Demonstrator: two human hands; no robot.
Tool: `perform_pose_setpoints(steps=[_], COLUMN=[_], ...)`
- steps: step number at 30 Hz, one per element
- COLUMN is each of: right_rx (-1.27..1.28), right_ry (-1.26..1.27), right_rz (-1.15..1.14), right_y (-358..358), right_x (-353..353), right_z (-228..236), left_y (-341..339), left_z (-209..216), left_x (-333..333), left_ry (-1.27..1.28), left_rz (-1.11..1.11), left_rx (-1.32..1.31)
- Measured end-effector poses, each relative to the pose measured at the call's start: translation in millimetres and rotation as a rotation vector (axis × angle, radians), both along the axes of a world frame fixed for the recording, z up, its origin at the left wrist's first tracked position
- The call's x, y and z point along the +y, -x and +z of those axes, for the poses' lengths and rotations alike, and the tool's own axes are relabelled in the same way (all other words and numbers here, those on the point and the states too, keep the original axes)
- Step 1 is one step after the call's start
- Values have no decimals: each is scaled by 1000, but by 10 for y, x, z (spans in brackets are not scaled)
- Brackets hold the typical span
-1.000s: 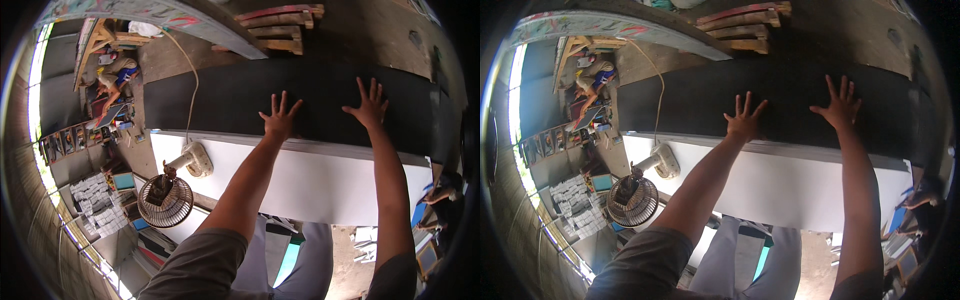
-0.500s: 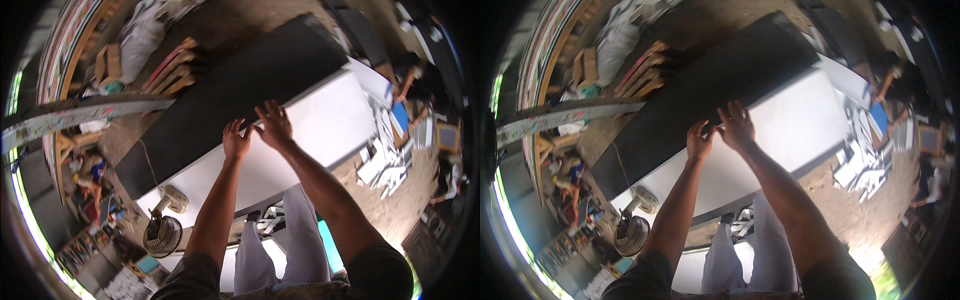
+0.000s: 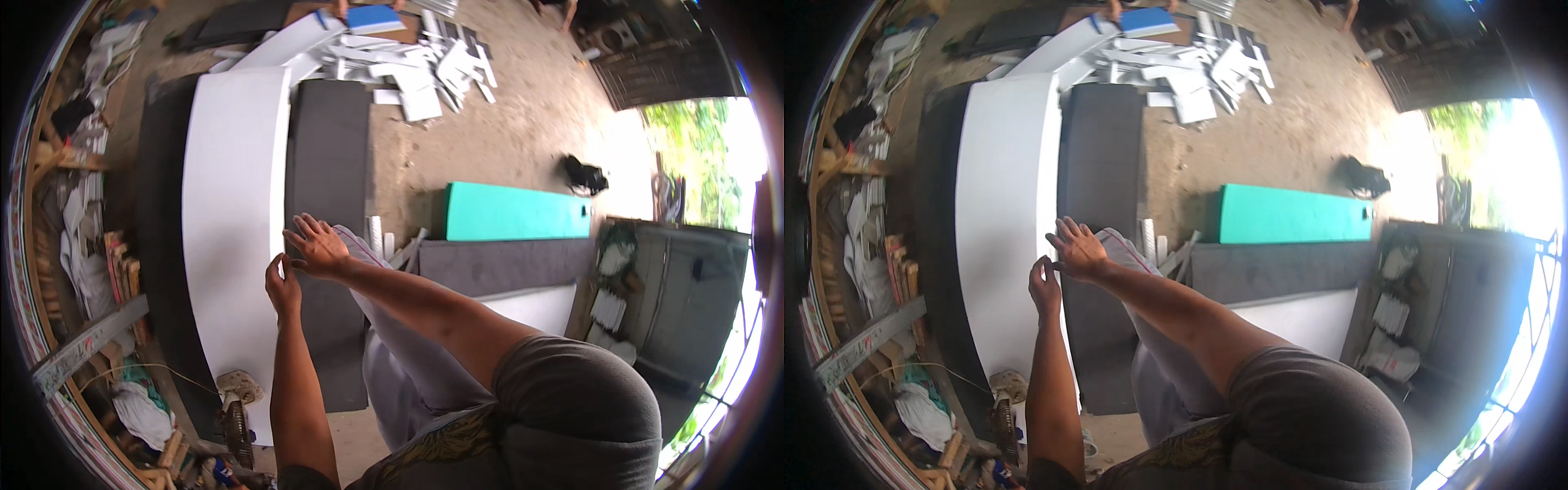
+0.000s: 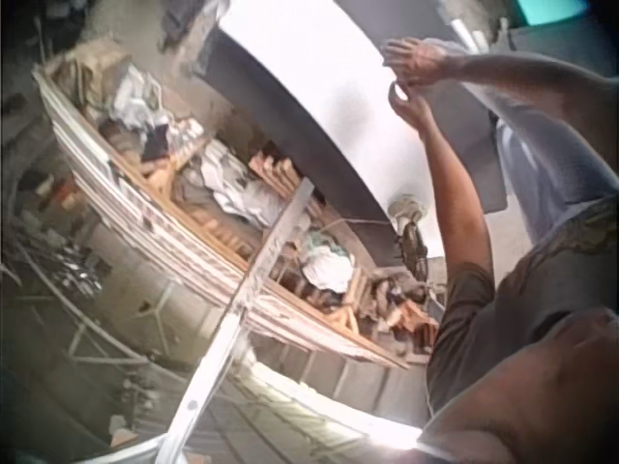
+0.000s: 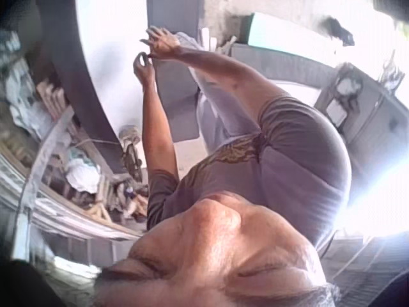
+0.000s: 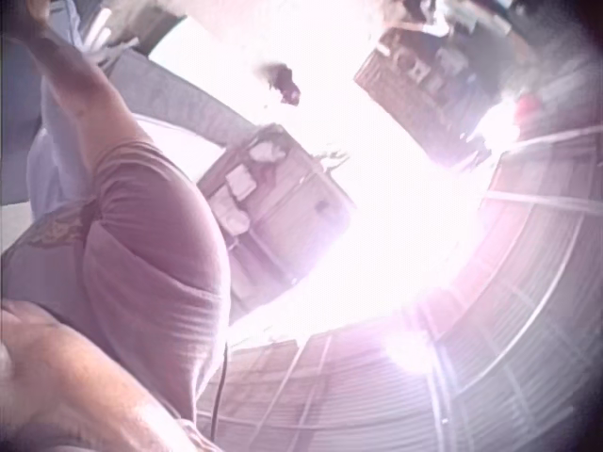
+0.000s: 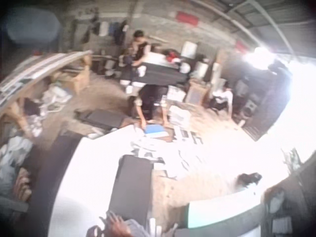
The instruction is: The person moves and stacks various building materials in a workshop. They pick up and place wooden planks and dark strips, then handle a white sheet and a green sheet. The person repeatedly lifts and places a large black sheet onto a white surface, adjusting its position multiple times.
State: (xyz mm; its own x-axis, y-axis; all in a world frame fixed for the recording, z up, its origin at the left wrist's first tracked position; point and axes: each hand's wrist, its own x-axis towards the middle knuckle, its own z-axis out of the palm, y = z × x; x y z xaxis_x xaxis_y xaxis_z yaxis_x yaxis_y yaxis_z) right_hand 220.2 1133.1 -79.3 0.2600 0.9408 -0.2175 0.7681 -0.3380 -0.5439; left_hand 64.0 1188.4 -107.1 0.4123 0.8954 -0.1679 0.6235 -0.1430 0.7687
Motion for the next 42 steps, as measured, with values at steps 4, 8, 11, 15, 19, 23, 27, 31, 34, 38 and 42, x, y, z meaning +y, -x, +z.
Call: perform_pose_setpoints(steps=[4, 8, 11, 15, 19, 23, 27, 31, 34, 38, 42], right_rx=[58, 70, 35, 30, 35, 61, 22, -283, -464, -548, -418], right_ry=[126, 234, 300, 369, 429, 537, 667, 779, 618, 525, 609], right_rz=[-191, -363, -476, -567, -602, -563, -452, -292, -381, -221, -186], right_y=[-158, -386, -584, -756, -848, -971, -1054, -1509, -1785, -2246, -2452], right_x=[-1136, -2236, -3228, -4455, -5740, -6977, -8190, -9094, -9825, -10046, -10050], right_z=[147, 216, 25, -293, -878, -1611, -2562, -3237, -3815, -3877, -3860], left_y=[-230, -466, -817, -1219, -1435, -1584, -1779, -2053, -2255, -2289, -2480], left_z=[17, -247, -321, -372, -899, -1577, -2279, -2831, -3094, -3257, -3276], left_x=[-894, -1852, -2646, -3646, -4726, -5726, -6583, -7128, -7499, -7670, -7839], left_ry=[243, 174, 195, 200, 158, -7, -54, -135, -188, -262, -275], left_rz=[-125, -354, -514, -744, -933, -1154, -1301, -1333, -1344, -1347, -1368], left_rx=[14, 41, 139, 235, 284, 363, 534, 747, 807, 907, 1033])
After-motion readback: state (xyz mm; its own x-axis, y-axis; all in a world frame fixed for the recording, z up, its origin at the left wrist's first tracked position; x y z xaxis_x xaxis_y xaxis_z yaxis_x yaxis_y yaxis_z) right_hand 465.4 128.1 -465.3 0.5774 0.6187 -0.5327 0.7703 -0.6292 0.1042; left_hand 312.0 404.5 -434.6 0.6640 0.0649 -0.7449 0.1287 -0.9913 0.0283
